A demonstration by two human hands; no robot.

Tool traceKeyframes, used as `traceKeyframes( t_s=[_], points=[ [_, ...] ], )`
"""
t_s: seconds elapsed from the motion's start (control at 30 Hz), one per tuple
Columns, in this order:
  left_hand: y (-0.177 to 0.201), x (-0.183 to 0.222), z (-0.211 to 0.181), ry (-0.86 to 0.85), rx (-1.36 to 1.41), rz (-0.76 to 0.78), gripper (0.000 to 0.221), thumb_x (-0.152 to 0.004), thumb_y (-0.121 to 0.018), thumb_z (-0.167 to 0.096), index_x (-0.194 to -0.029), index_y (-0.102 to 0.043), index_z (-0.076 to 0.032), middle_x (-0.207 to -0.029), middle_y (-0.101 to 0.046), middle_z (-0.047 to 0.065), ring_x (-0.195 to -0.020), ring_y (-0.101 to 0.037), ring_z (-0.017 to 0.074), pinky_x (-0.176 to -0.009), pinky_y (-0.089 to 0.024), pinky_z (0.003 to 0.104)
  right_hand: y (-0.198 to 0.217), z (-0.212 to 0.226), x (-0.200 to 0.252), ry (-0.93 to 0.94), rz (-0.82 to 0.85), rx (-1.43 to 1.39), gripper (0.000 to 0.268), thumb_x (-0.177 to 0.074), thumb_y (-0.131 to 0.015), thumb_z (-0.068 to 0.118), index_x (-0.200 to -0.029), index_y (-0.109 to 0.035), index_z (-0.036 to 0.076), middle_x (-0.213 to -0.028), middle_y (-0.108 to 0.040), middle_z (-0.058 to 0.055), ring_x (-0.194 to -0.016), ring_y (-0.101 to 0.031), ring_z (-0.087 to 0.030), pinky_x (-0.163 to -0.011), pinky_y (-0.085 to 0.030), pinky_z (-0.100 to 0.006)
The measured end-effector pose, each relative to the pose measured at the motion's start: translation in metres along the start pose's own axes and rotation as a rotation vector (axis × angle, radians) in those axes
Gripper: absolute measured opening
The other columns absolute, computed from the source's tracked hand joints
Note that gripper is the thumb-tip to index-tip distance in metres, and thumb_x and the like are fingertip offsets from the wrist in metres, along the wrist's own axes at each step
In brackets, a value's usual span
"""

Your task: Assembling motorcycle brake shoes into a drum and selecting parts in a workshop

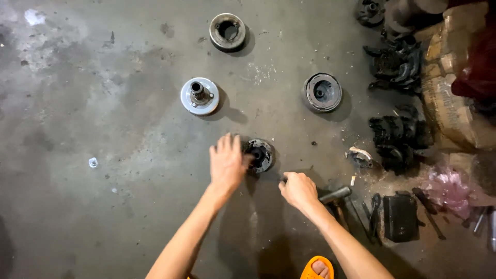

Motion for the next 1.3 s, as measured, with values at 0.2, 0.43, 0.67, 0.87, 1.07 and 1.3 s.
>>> traceKeyframes(
  t_s=[0.2,0.43,0.67,0.87,1.07,1.3],
  points=[
    [-0.007,-0.006,-0.044,-0.153,-0.081,0.165,0.126,-0.070,-0.085,-0.067,-0.160,-0.028,0.000,-0.152,-0.046,0.026,-0.141,-0.043,0.0371,-0.115,-0.030,0.064,0.009,0.001,0.027,0.052,-0.067,-0.040,0.035,-0.095,-0.057,0.025,-0.120,-0.074,0.006,-0.113,-0.075,-0.025,-0.112,-0.071,-0.044,-0.096,-0.056,-0.055],
    [-0.018,0.004,-0.014,-0.216,-0.166,0.181,0.125,-0.063,-0.096,-0.036,-0.161,-0.026,-0.004,-0.164,-0.026,0.027,-0.151,-0.028,0.0388,-0.115,-0.026,0.072,-0.015,-0.021,0.017,0.610,-0.476,0.039,0.025,-0.089,-0.069,0.021,-0.111,-0.077,0.012,-0.086,-0.079,-0.012,-0.078,-0.074,-0.034,-0.068,-0.058,-0.047],
    [-0.033,-0.011,-0.011,-0.268,-0.079,0.128,0.118,-0.066,-0.094,-0.042,-0.157,-0.032,0.002,-0.155,-0.038,0.023,-0.142,-0.038,0.0337,-0.116,-0.031,0.061,-0.015,0.000,0.006,0.905,-0.662,0.206,0.018,-0.094,-0.065,0.021,-0.104,-0.075,0.010,-0.070,-0.066,-0.007,-0.071,-0.067,-0.026,-0.067,-0.054,-0.040],
    [-0.031,-0.017,-0.005,-0.347,0.019,0.122,0.114,-0.063,-0.093,-0.036,-0.156,-0.036,-0.003,-0.158,-0.040,0.015,-0.142,-0.041,0.0289,-0.115,-0.026,0.073,-0.011,0.004,-0.007,0.969,-0.704,0.293,0.016,-0.095,-0.064,0.024,-0.101,-0.074,0.013,-0.068,-0.061,-0.004,-0.067,-0.063,-0.024,-0.064,-0.053,-0.039],
    [-0.029,-0.016,-0.004,-0.326,0.040,0.155,0.112,-0.066,-0.092,-0.038,-0.157,-0.035,-0.005,-0.159,-0.039,0.013,-0.144,-0.038,0.0274,-0.115,-0.027,0.074,-0.013,0.007,-0.011,1.008,-0.720,0.281,0.015,-0.094,-0.066,0.023,-0.100,-0.074,0.012,-0.067,-0.059,-0.004,-0.066,-0.062,-0.025,-0.063,-0.052,-0.039],
    [-0.042,-0.024,-0.006,-0.395,0.050,0.189,0.108,-0.068,-0.093,-0.028,-0.157,-0.036,-0.005,-0.164,-0.034,0.013,-0.149,-0.036,0.0270,-0.117,-0.026,0.071,-0.019,-0.011,-0.043,1.108,-0.630,0.468,0.022,-0.095,-0.062,0.025,-0.112,-0.072,0.015,-0.070,-0.061,-0.002,-0.068,-0.062,-0.022,-0.065,-0.051,-0.037]
  ],
)
Point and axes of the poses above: each hand's wrist, its own x-axis away from the middle knuckle, its own y-axis out of the back of the hand, z = x × y, the point moved 3 cm from there along -x, towards the middle knuckle
